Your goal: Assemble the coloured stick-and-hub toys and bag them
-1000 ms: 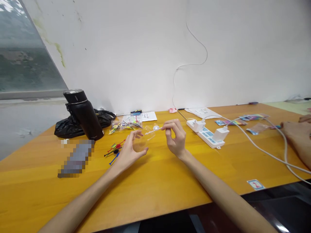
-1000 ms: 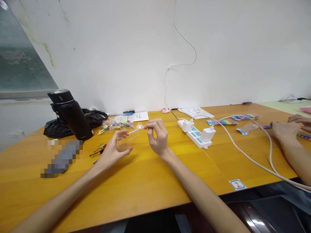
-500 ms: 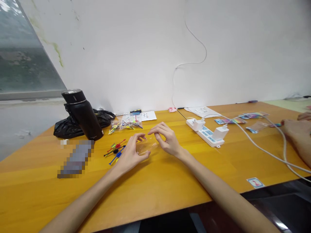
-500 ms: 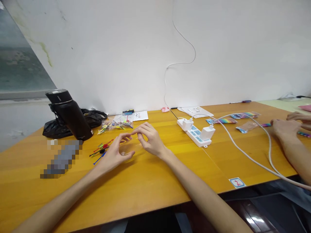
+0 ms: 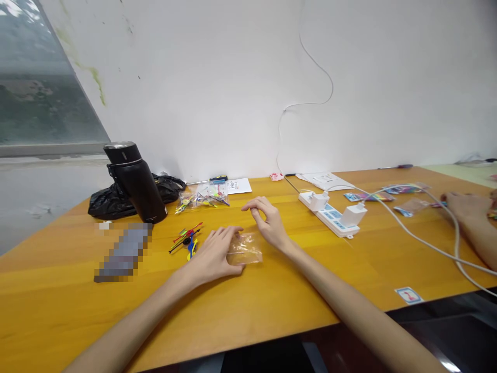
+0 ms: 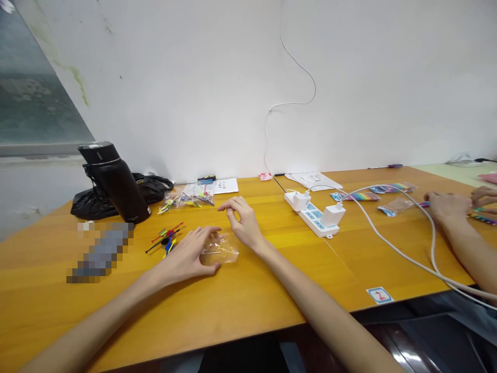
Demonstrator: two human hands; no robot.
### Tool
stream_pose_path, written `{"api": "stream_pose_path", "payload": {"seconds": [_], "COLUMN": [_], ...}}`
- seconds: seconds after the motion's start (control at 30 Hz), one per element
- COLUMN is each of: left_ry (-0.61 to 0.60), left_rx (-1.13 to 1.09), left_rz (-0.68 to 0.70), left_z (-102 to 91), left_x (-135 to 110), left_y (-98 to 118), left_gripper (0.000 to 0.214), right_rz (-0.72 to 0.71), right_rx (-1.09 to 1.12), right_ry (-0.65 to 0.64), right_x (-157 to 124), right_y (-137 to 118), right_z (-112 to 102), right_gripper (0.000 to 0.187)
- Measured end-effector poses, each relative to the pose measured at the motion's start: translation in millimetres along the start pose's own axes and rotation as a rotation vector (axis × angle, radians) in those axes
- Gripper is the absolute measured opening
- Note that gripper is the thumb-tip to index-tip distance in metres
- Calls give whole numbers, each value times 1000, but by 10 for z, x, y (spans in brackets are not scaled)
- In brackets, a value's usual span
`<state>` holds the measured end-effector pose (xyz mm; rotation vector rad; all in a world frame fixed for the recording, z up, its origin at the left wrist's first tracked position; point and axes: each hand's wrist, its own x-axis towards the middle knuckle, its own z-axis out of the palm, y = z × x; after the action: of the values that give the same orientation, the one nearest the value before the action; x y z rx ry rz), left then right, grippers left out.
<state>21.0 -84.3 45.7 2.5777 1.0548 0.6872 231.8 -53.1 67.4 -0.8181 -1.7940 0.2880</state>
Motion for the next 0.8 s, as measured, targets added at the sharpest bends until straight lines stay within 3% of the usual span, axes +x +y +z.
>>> {"api": "stream_pose_path", "payload": {"seconds": [0.13, 0.23, 0.33, 0.43, 0.53, 0.7, 0.8], "left_ry": [-53, -70, -42, 50, 182, 526, 641], "left_rx": [-82, -198, -398, -667, -999, -1352, -1516], "left_rz": [104, 98, 40, -19, -80, -264, -354], "left_z": [-36, -78, -101, -109, -146, -358, -495], "left_x": [-17, -23, 0, 60, 138, 230, 246], "left_y": [213, 281, 243, 124, -22, -172, -214], "left_gripper": [69, 61, 52, 44, 39, 35, 28], "right_rz": [193, 348, 478, 540, 466, 71, -48], "right_rx": [210, 391, 482, 438, 273, 26, -16], "right_ry": [5, -33, -68, -137, -271, -578, -621], "right_x": [22, 37, 27, -31, -148, -365, -425], "right_y": [105, 255, 380, 432, 368, -43, -284], "right_z": [20, 44, 97, 174, 271, 496, 648], "right_gripper": [25, 24, 27, 26, 22, 25, 26]}}
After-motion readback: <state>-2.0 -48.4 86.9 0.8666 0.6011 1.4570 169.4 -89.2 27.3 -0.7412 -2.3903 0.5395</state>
